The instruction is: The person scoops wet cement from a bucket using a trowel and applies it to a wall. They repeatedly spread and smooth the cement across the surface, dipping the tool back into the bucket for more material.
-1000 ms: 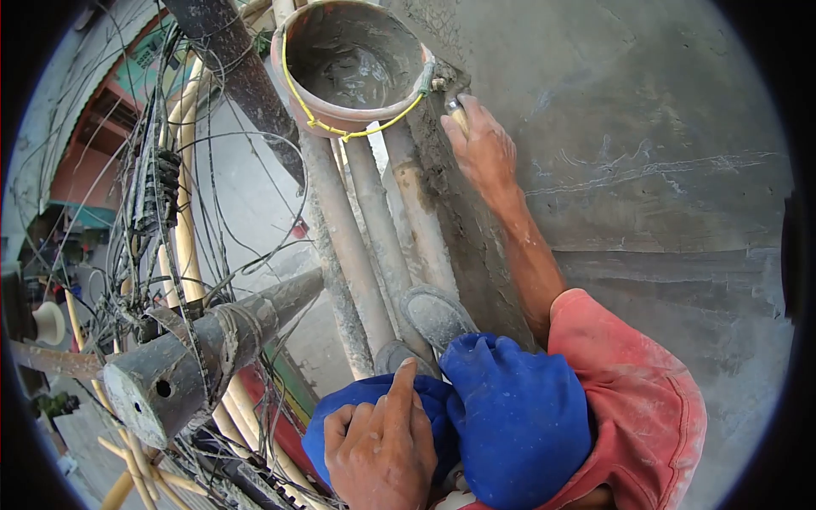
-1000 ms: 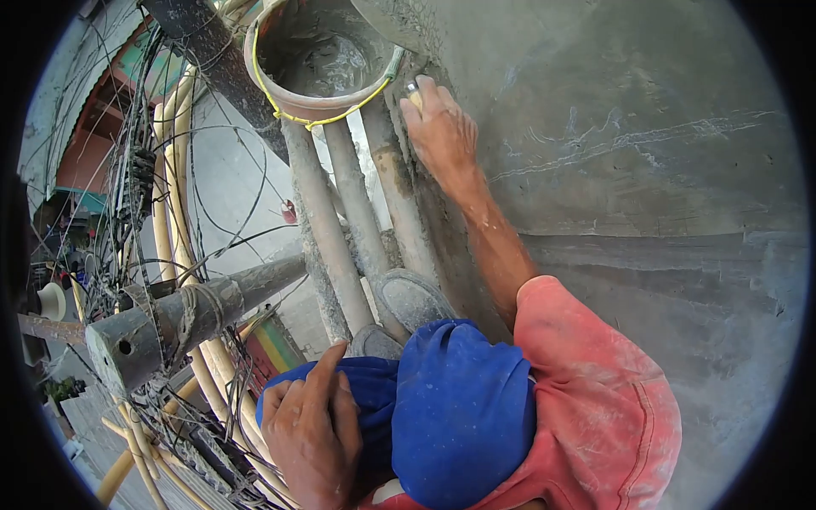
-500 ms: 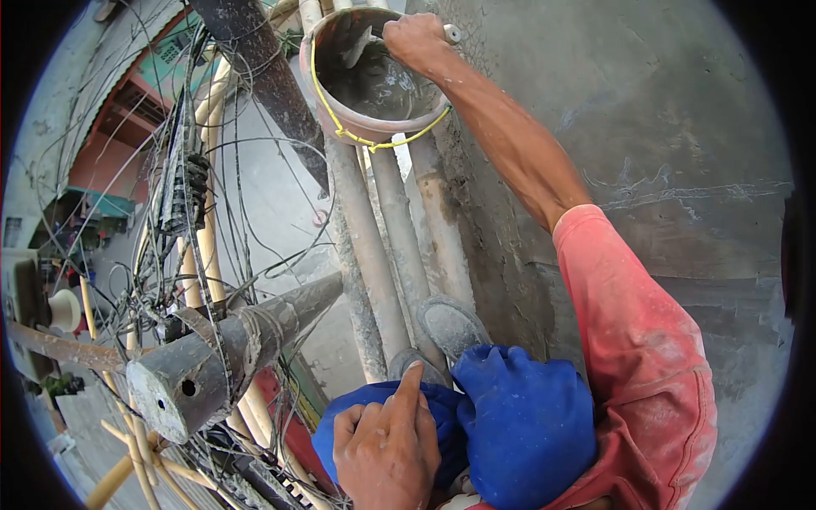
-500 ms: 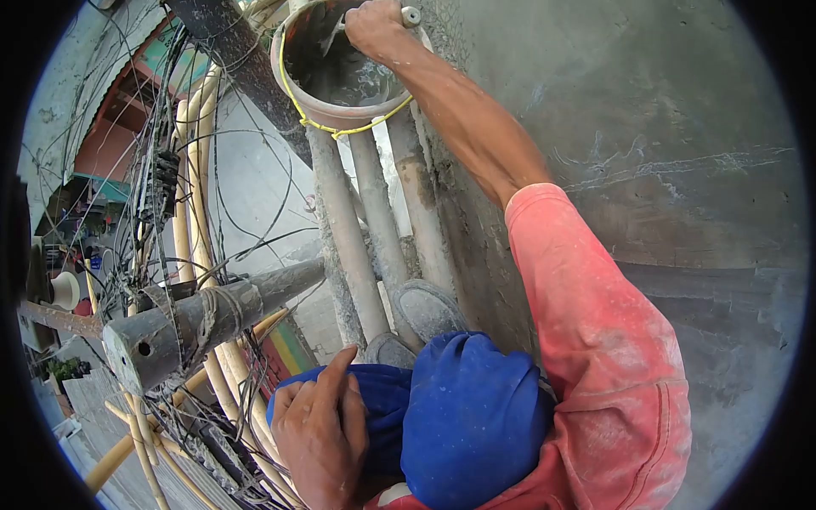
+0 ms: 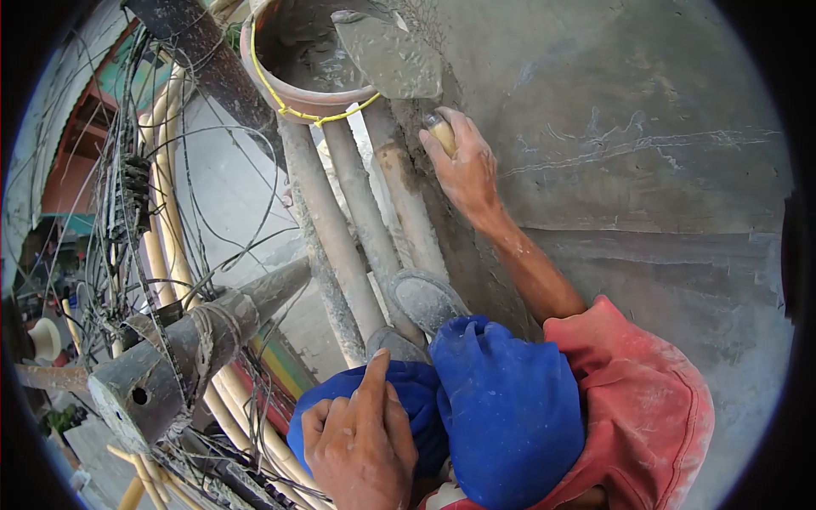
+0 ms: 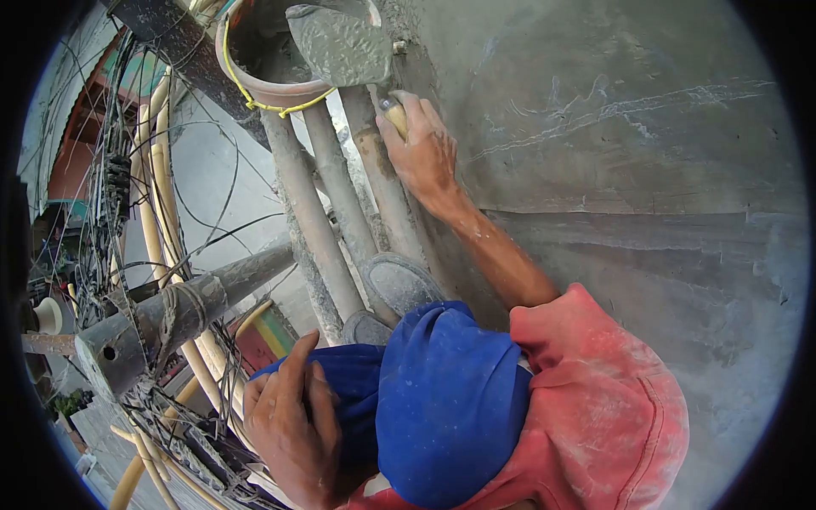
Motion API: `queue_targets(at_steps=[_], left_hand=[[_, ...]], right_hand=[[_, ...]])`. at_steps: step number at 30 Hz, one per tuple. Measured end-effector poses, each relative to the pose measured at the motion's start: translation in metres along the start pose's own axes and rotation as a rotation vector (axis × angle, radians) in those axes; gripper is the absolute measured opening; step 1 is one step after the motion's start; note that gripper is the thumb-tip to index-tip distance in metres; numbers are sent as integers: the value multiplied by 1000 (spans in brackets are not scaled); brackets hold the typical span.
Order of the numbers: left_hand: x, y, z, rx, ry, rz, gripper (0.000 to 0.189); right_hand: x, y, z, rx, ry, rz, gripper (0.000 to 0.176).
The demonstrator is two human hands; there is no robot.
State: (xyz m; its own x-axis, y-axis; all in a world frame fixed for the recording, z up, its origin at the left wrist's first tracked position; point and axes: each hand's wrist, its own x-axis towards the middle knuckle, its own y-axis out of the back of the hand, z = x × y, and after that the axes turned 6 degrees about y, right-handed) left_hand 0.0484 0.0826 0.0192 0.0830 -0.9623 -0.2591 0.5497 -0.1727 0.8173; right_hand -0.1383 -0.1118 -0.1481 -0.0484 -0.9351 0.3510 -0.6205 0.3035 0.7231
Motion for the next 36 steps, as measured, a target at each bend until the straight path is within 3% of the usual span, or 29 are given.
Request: queue_targets(at_steps=[5, 9, 12, 18, 20, 26, 31, 36], left_hand=[[-2, -7, 1, -1, 18, 51, 30], [-5, -5, 3, 2, 26, 42, 31], [-7, -1, -1, 2, 11, 20, 31], [-6, 1, -3, -5, -9, 34, 31], [-6, 2, -4, -2, -3, 15, 32], [-4, 0, -8, -2, -33, 31, 32], [-4, 0, -10, -8, -56, 54, 31], [-4, 0, -9, -17, -39, 56, 30]], right_hand=[[-114, 0, 41, 210, -438, -176, 33], [-153, -18, 84, 150, -546, -243, 34], [-166, -37, 119, 170, -610, -250, 36], [-162, -39, 119, 209, -658, -236, 31], [-150, -31, 104, 504, -924, -236, 33], [-149, -21, 91, 442, -877, -127, 32], [-152, -29, 87, 389, -822, -242, 32], [-137, -65, 133, 299, -812, -278, 31]])
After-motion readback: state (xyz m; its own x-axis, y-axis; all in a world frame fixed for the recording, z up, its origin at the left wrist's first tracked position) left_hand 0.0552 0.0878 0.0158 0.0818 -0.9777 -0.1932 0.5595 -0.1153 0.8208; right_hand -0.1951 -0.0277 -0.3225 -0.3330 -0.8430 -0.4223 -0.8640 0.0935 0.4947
